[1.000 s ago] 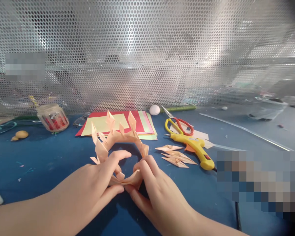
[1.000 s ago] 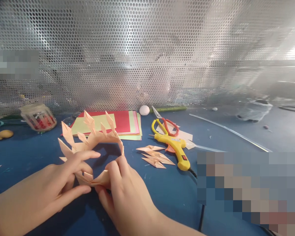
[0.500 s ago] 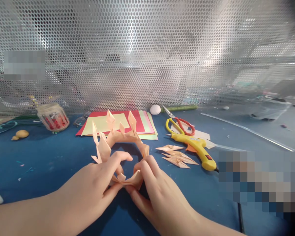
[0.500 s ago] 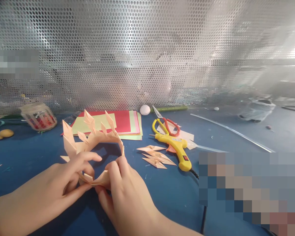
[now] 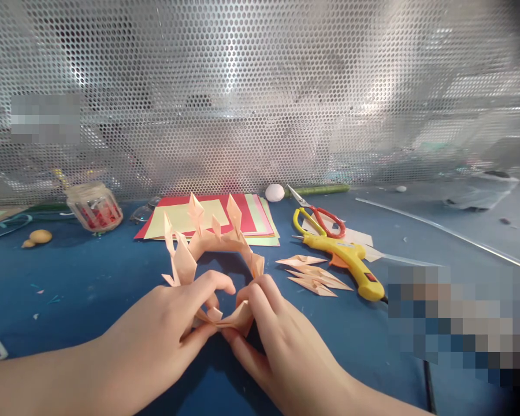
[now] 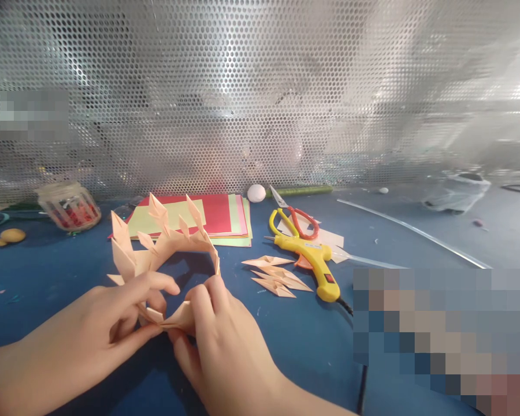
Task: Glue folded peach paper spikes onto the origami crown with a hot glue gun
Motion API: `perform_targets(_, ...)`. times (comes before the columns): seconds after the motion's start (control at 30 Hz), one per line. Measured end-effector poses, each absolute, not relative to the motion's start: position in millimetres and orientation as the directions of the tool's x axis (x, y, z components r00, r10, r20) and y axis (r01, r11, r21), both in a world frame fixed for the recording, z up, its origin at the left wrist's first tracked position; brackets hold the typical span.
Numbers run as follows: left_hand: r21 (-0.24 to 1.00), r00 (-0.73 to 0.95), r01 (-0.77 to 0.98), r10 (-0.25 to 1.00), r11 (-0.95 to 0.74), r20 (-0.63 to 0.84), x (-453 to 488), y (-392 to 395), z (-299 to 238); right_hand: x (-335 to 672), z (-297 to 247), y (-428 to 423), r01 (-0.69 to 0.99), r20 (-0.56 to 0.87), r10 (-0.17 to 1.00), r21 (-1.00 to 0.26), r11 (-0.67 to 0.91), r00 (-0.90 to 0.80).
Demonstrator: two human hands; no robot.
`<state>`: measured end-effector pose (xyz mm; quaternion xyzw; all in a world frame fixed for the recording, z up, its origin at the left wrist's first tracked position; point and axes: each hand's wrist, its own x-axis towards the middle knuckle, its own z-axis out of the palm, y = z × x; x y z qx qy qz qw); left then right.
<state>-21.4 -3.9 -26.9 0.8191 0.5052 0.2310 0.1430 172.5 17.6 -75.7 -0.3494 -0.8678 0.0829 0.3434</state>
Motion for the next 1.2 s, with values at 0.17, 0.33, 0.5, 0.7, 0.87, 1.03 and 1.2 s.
perform_targets(0.17,0.477,0.380,0.762,0.899,-0.438,0.218,-19.3,-2.5,-26.1,170.9,-77.3,17.9,0.547,0.567,0.643,-0.361,0.755,-0.514)
perform_targets(0.33,0.485,0.385,0.755,0.897,-0.441,0.217,-18.9,-5.0,-26.1,171.0,-78.7,17.4,0.545,0.561,0.644,-0.363,0.756,-0.520)
perform_targets(0.5,0.498,0.399,0.742,0.892,-0.449,0.210,-19.5,-5.8,-26.5,171.7,-78.5,17.3,0.530,0.556,0.649,-0.387,0.755,-0.519)
perform_targets(0.7,0.506,0.417,0.739,0.892,-0.445,0.177,-19.0,-3.2,-26.7,170.8,-78.2,17.6,0.522,0.571,0.631,-0.369,0.769,-0.525)
perform_targets(0.87,0.509,0.412,0.738,0.893,-0.442,0.178,-17.8,-1.9,-26.3,171.2,-77.6,16.4,0.517,0.575,0.627,-0.368,0.773,-0.527)
perform_targets(1.03,0.503,0.404,0.744,0.896,-0.440,0.185,-19.3,-3.0,-28.0,171.4,-77.3,17.7,0.523,0.583,0.621,-0.355,0.775,-0.524)
perform_targets(1.2,0.479,0.412,0.764,0.898,-0.433,0.154,-19.5,-2.0,-25.6,170.5,-78.5,18.7,0.521,0.550,0.640,-0.381,0.764,-0.536)
